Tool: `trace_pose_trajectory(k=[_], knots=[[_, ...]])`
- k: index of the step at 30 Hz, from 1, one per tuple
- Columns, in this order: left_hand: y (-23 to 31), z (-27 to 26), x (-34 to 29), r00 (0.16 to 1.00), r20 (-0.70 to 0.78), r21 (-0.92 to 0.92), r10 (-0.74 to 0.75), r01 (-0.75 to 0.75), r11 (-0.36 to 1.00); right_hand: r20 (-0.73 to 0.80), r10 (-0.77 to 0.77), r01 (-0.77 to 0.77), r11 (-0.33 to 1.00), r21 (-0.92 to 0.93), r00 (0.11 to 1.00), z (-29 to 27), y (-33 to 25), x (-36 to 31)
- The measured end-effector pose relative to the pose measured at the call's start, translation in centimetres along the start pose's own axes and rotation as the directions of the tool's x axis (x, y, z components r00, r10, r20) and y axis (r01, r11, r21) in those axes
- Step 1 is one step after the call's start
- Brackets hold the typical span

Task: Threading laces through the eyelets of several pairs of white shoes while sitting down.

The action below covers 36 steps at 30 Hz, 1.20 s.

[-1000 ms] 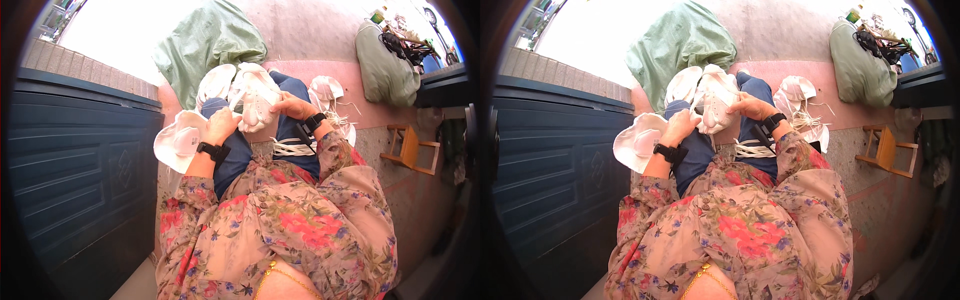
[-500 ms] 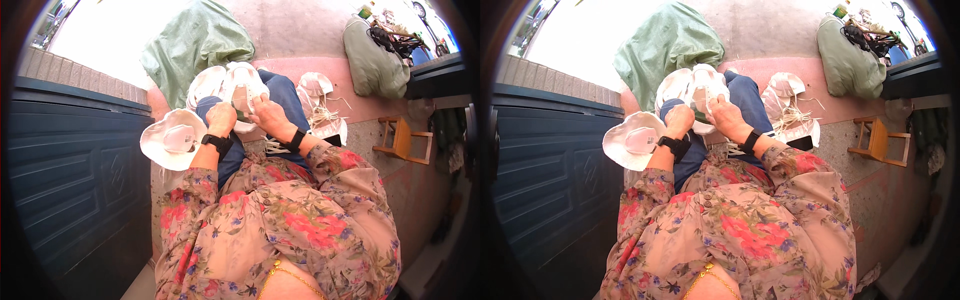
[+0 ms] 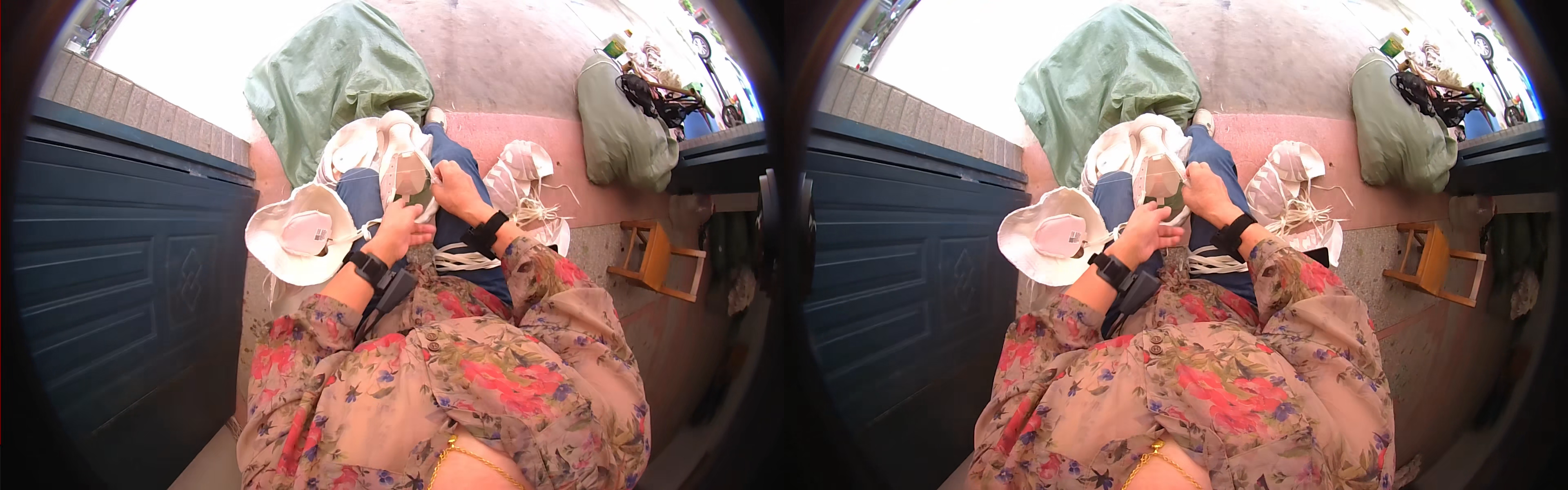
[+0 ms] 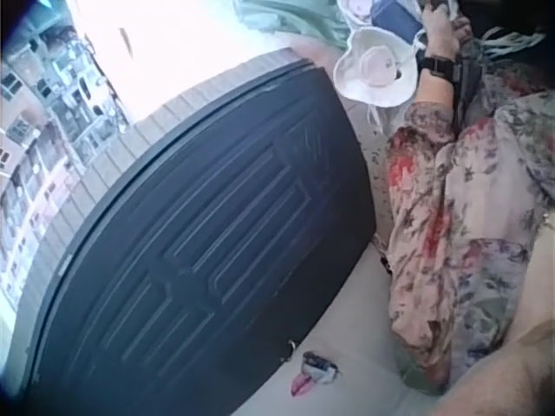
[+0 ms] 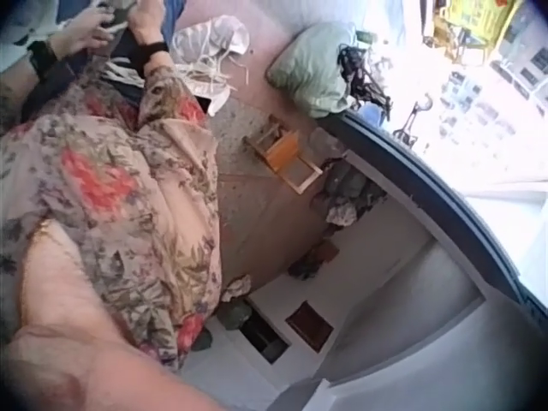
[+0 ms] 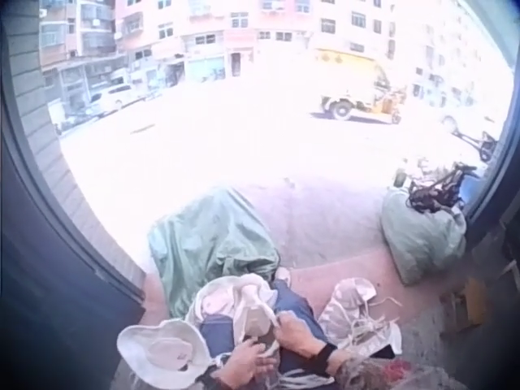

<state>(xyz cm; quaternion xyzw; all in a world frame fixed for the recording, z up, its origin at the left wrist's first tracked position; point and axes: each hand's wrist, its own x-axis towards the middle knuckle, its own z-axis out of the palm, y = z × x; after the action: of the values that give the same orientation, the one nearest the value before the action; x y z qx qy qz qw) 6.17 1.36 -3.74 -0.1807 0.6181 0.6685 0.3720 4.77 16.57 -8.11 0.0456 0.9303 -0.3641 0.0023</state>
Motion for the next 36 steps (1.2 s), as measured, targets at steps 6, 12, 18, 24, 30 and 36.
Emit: trace_pose_trajectory(k=[6,12,18,24,30,36], knots=[[-2.2,0.7,6.8,0.934,-0.036,-0.825,-0.355,0.173,0.539,0.151,-0.032,0.016,0.994,0.108,0.988,-0.6,0.5,0.9],[-4.0,0.2,7.3,0.98,0.008,-0.824,-0.201,0.12,0.554,0.479,0.079,-0.31,0.851,0.425,0.874,-2.2,0.1,1.4],[-2.1,1.0,1.2,0.996,-0.016,-0.538,-0.09,0.067,0.84,0.398,0.002,-0.21,0.852,0.48,0.917,-2.6,0.8,0.5],[-2.6,0.5,1.3,0.996,0.036,-0.395,-0.085,0.092,0.914,0.048,-0.316,0.304,0.937,0.171,0.948,-3.2,-1.2,0.8],[-1.0,-1.1,-0.3,0.958,0.156,-0.036,-0.239,0.248,0.968,0.102,-0.472,0.449,0.874,0.185,0.876,-1.8,-2.0,3.6],[3.7,-5.2,-1.0,0.47,0.296,0.916,0.832,-0.387,-0.107,0.217,-0.561,0.563,0.824,0.056,0.799,-1.9,-3.3,5.7]])
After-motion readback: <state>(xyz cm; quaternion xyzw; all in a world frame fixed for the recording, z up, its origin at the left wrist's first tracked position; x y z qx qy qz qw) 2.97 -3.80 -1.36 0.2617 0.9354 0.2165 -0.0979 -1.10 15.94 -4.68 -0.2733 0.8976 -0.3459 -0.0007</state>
